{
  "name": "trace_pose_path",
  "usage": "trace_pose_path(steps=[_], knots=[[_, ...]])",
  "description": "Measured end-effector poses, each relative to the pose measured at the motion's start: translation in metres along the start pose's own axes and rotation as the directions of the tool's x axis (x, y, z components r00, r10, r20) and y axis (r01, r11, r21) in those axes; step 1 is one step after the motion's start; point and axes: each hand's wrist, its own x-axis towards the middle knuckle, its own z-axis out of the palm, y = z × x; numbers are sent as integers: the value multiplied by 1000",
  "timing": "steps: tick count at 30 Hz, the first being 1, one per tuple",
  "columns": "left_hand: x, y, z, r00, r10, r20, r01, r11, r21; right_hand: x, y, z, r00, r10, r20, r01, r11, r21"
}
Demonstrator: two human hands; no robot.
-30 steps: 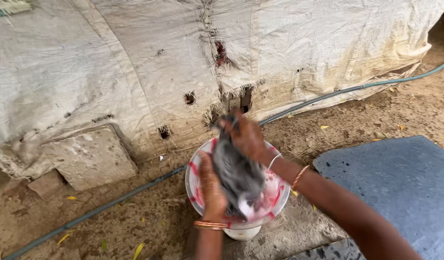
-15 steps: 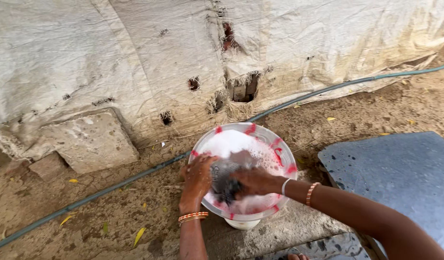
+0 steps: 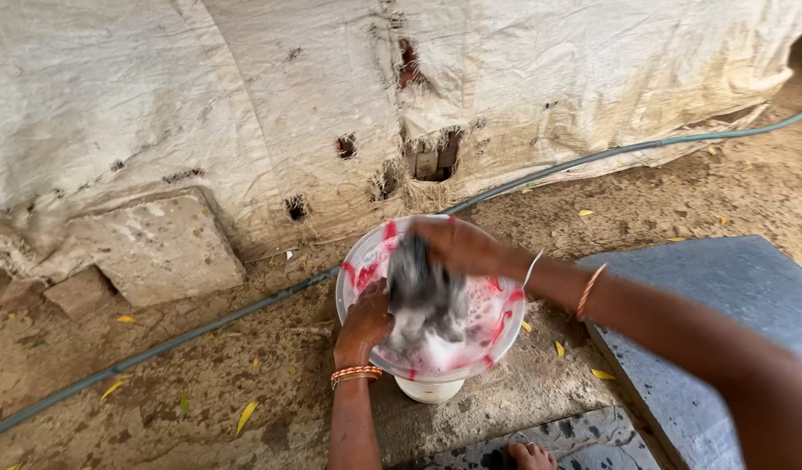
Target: The person washes a piece of grey and white patterned cloth in a bucket of soapy water, repeatedly dipping the cloth, scrubbing it by hand, and wringing it out.
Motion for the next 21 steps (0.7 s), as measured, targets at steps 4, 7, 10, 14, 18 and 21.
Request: trace_pose_path(steps=[4,7,10,14,18,21], knots=[[-1,23,-18,994,49,-99,-54,997,-56,10,-30,-99,986,49,-162,-76,983,-165],[11,20,-12,952,148,-269,-136,989,65,2,-51,-155,972,-47,-228,-16,964,-266],[17,2,-8,920,222,-322,-227,974,23,-8,-52,-181,948,-90,-304,-50,904,-424],[16,-26,-14,942,275,-194,-252,958,135,-15,-26,-162,967,108,-229,-208,853,-479],[3,-22,-14,999,2,-33,-2,1000,7,-11,20,-67,955,296,-23,-281,876,-393],[1,-12,-18,999,-21,-29,21,1000,19,0,59,20,996,20,-91,-56,909,-412]])
